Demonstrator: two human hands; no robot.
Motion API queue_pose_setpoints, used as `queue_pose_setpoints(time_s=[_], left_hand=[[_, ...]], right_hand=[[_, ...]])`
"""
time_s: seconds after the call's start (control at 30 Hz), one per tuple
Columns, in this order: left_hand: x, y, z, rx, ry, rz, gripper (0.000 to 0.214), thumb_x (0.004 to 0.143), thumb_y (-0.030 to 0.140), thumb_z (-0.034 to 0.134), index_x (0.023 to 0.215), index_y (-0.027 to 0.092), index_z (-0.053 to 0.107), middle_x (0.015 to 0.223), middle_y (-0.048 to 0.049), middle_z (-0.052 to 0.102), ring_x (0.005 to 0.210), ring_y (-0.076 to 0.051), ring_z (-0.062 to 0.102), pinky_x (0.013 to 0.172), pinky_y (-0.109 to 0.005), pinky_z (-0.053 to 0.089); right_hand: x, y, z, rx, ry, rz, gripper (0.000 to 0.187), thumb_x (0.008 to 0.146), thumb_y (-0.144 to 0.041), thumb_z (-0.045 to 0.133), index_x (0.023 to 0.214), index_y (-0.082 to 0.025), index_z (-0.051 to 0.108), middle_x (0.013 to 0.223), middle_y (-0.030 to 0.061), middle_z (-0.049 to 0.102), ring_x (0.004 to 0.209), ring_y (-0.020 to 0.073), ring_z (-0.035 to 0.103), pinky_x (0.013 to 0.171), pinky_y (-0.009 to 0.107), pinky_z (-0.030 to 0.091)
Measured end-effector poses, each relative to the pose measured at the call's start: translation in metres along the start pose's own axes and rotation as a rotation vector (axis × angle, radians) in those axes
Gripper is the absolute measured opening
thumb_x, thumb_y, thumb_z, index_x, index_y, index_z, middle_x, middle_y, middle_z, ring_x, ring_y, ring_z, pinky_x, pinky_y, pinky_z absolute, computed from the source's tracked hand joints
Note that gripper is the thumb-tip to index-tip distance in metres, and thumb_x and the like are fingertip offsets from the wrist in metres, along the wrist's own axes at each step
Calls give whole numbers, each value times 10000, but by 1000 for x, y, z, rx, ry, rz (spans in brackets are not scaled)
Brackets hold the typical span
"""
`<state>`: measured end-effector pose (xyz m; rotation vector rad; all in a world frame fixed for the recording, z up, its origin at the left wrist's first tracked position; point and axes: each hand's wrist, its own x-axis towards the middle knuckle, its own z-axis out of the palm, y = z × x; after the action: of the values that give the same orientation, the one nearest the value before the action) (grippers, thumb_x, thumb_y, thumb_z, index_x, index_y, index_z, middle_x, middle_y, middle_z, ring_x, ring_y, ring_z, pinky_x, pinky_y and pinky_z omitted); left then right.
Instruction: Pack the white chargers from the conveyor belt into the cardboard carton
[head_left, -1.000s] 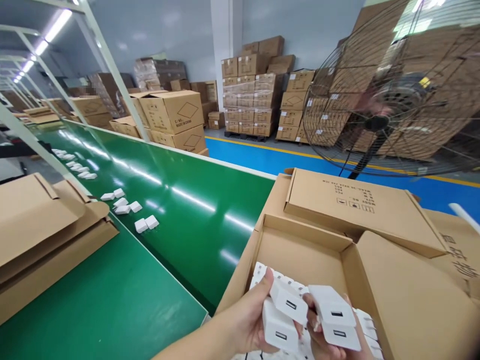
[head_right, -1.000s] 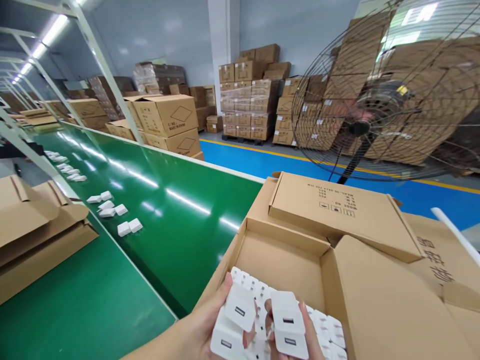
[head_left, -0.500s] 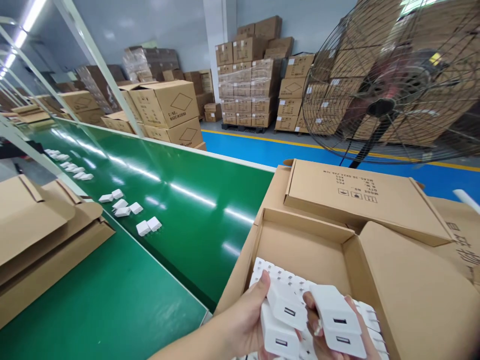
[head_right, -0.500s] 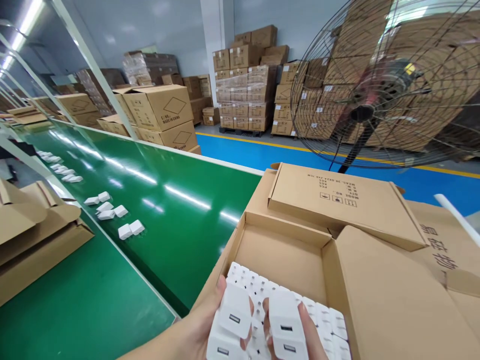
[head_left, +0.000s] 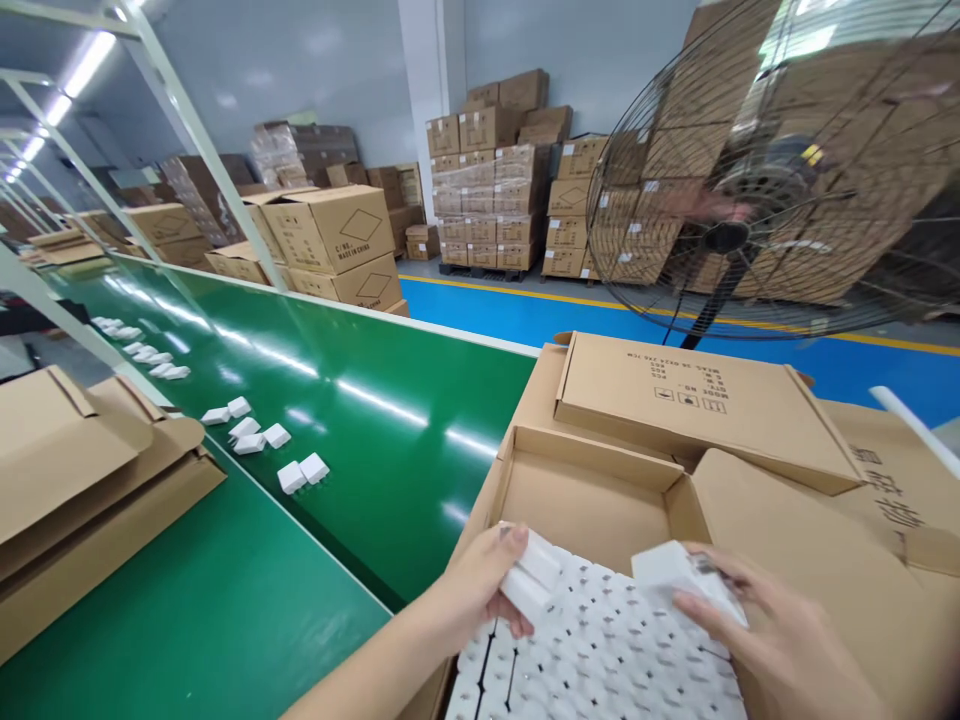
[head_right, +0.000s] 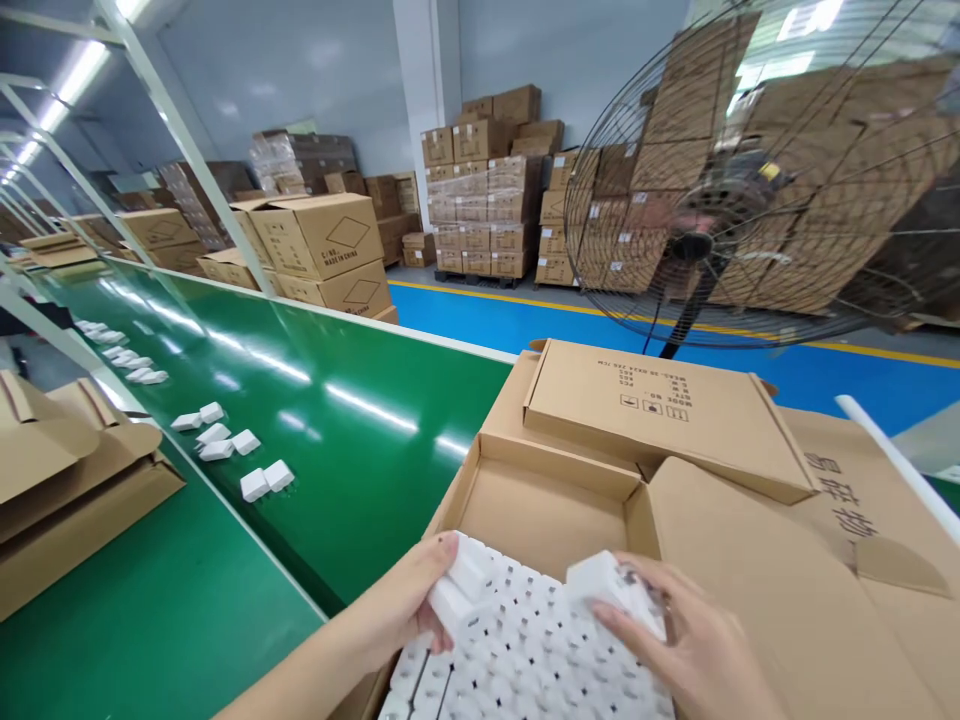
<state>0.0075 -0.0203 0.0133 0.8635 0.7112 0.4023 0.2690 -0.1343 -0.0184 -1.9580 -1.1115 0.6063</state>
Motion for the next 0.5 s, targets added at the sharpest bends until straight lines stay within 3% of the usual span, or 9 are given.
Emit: queue_pose_setpoints(time_s=[0.1, 0.17, 0.3, 0.4, 0.5], left_hand=[[32, 12, 15, 291, 60, 100, 475, 842, 620, 568, 967, 165, 515, 747, -20, 638, 552, -120, 604, 491, -213, 477], [59, 17, 30, 608, 90, 158, 380, 857, 524, 577, 983, 168, 537, 918, -76, 662, 758, -183, 657, 629, -279, 530], [100, 15, 59, 1247, -89, 128, 416, 830, 491, 589, 1093, 170, 609, 1205, -152, 635, 1136, -318, 580, 904, -415, 488], [113, 6, 71, 1373, -264, 31, 538, 891, 571, 433, 1187, 170, 636, 1279, -165, 623, 1200, -355, 556, 959, -462, 455], [119, -4, 75, 1392, -289, 2, 679, 934, 606, 245, 1197, 136, 659, 1270, -186, 631, 1203, -365, 560, 967, -474, 448]], right_hand=[[33, 27, -14, -420, 132, -366, 593, 647, -767, 627, 897, -240, 735, 930, 114, 763, 967, 385, 666, 1036, 653, 346], [43, 38, -16, -566, 95, -476, 576, 728, -747, 562, 933, -234, 726, 929, 110, 757, 953, 357, 671, 1068, 681, 262], [36, 42, -14, -677, -97, -447, 471, 823, -663, 511, 1004, -284, 724, 1031, 104, 744, 1067, 360, 629, 1001, 625, 350], [25, 31, -9, -661, -175, -421, 420, 931, -561, 382, 1011, -320, 717, 1112, 68, 731, 1175, 315, 579, 993, 526, 404], [23, 21, -2, -684, -171, -410, 454, 986, -460, 279, 977, -334, 716, 1108, 24, 740, 1177, 265, 579, 1034, 509, 389]])
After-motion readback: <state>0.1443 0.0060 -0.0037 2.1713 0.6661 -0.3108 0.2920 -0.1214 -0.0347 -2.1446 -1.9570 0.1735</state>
